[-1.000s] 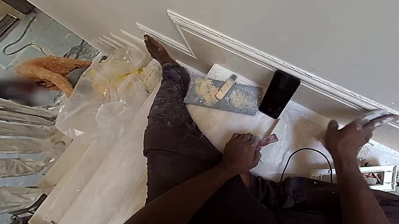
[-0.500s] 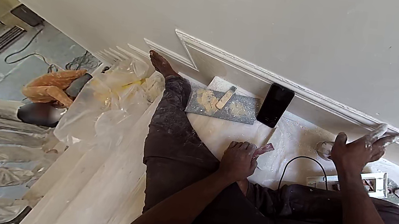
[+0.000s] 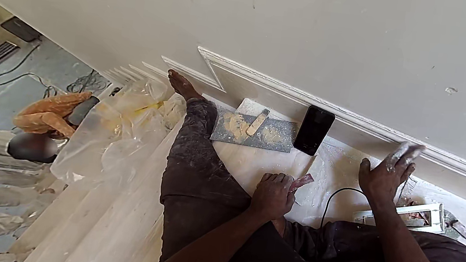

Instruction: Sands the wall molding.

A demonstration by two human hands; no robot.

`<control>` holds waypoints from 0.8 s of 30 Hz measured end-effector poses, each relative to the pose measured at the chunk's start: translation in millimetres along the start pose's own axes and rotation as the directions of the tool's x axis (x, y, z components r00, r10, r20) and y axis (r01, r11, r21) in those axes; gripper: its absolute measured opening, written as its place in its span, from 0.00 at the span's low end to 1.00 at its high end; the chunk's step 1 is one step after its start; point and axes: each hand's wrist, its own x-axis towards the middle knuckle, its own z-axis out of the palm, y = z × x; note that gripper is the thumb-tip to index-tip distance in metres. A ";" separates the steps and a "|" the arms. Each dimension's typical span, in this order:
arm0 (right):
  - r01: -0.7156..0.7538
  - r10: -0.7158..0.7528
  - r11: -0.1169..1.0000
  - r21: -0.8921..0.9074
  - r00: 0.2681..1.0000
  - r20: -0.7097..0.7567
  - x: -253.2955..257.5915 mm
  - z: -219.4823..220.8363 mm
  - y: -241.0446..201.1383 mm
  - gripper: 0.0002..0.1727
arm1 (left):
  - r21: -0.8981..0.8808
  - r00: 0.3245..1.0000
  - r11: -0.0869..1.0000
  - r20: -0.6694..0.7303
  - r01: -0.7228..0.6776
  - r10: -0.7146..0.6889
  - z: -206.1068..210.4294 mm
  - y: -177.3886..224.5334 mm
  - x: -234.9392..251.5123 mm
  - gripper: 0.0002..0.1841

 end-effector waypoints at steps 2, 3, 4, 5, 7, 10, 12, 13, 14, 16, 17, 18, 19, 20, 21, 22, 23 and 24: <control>-0.111 0.112 0.993 0.030 0.993 -0.028 4.5 -4.5 5.4 0.61 | 0.006 1.000 1.000 0.008 0.005 -0.005 1.4 0.4 1.7 0.18; -0.137 0.138 0.990 0.026 0.989 -0.043 6.9 -4.9 7.2 0.61 | 0.009 1.000 1.000 0.015 0.007 -0.008 2.1 0.9 2.8 0.18; -0.135 0.136 0.991 0.017 0.989 -0.051 7.2 -3.7 7.8 0.61 | 0.012 1.000 1.000 0.012 0.008 -0.008 2.9 1.5 3.4 0.17; -0.102 0.102 0.995 0.004 0.993 -0.052 5.5 0.0 7.5 0.61 | 0.017 1.000 1.000 0.016 0.009 -0.009 3.1 2.1 3.8 0.17; 0.003 -0.005 0.999 -0.039 0.999 -0.035 -0.2 8.9 -2.0 0.59 | 0.021 1.000 1.000 0.028 0.012 -0.013 3.8 2.9 4.0 0.17; 0.233 -0.233 0.970 -0.071 0.972 0.009 -5.1 18.0 -23.4 0.52 | 0.003 0.997 1.000 0.078 0.025 -0.025 -1.6 2.9 4.2 0.19; 0.317 -0.314 0.945 -0.079 0.948 0.043 -4.8 21.6 -26.1 0.50 | -0.008 0.998 1.000 0.055 0.020 -0.020 -2.6 2.2 1.8 0.18; 0.328 -0.326 0.942 -0.073 0.945 0.039 -4.4 21.3 -23.6 0.50 | -0.008 0.999 1.000 0.039 0.018 -0.018 -2.1 2.0 0.8 0.18; 0.328 -0.327 0.943 -0.062 0.945 0.021 -3.1 20.0 -19.8 0.49 | -0.009 0.999 1.000 0.029 0.020 -0.020 -2.3 1.9 0.6 0.17; 0.301 -0.302 0.953 -0.034 0.953 -0.024 0.5 12.0 -11.1 0.47 | -0.015 0.999 1.000 0.036 0.027 -0.026 -3.4 2.6 0.6 0.17; 0.273 -0.273 0.962 -0.014 0.961 -0.047 3.2 6.3 -6.6 0.47 | -0.017 0.999 1.000 0.032 0.024 -0.023 -3.0 2.7 0.6 0.17; 0.227 -0.228 0.974 -0.010 0.971 -0.068 5.2 1.3 -2.7 0.46 | -0.018 0.999 1.000 0.030 0.019 -0.019 -2.2 2.4 0.5 0.18; 0.190 -0.191 0.982 -0.026 0.978 -0.085 6.7 -1.9 0.7 0.44 | -0.022 1.000 1.000 0.024 0.016 -0.016 -2.0 1.9 1.0 0.17; 0.165 -0.168 0.985 -0.042 0.982 -0.089 7.7 -3.6 2.9 0.45 | -0.027 1.000 0.999 0.021 0.017 -0.016 -2.3 1.7 1.4 0.17; 0.145 -0.149 0.988 -0.049 0.984 -0.093 7.3 -3.0 4.4 0.46 | -0.027 1.000 1.000 0.012 0.016 -0.016 -1.5 1.7 1.1 0.16; 0.135 -0.139 0.990 -0.047 0.985 -0.100 7.1 -0.3 4.1 0.47 | -0.028 1.000 0.999 0.016 0.020 -0.020 -1.0 2.3 1.7 0.16; 0.135 -0.139 0.990 -0.049 0.985 -0.098 7.2 3.5 1.3 0.51 | -0.019 0.999 1.000 0.023 0.024 -0.023 0.2 2.7 2.6 0.17; 0.143 -0.147 0.988 -0.050 0.985 -0.090 6.9 8.3 -2.8 0.54 | -0.013 0.999 1.000 0.027 0.027 -0.027 1.5 3.0 3.2 0.17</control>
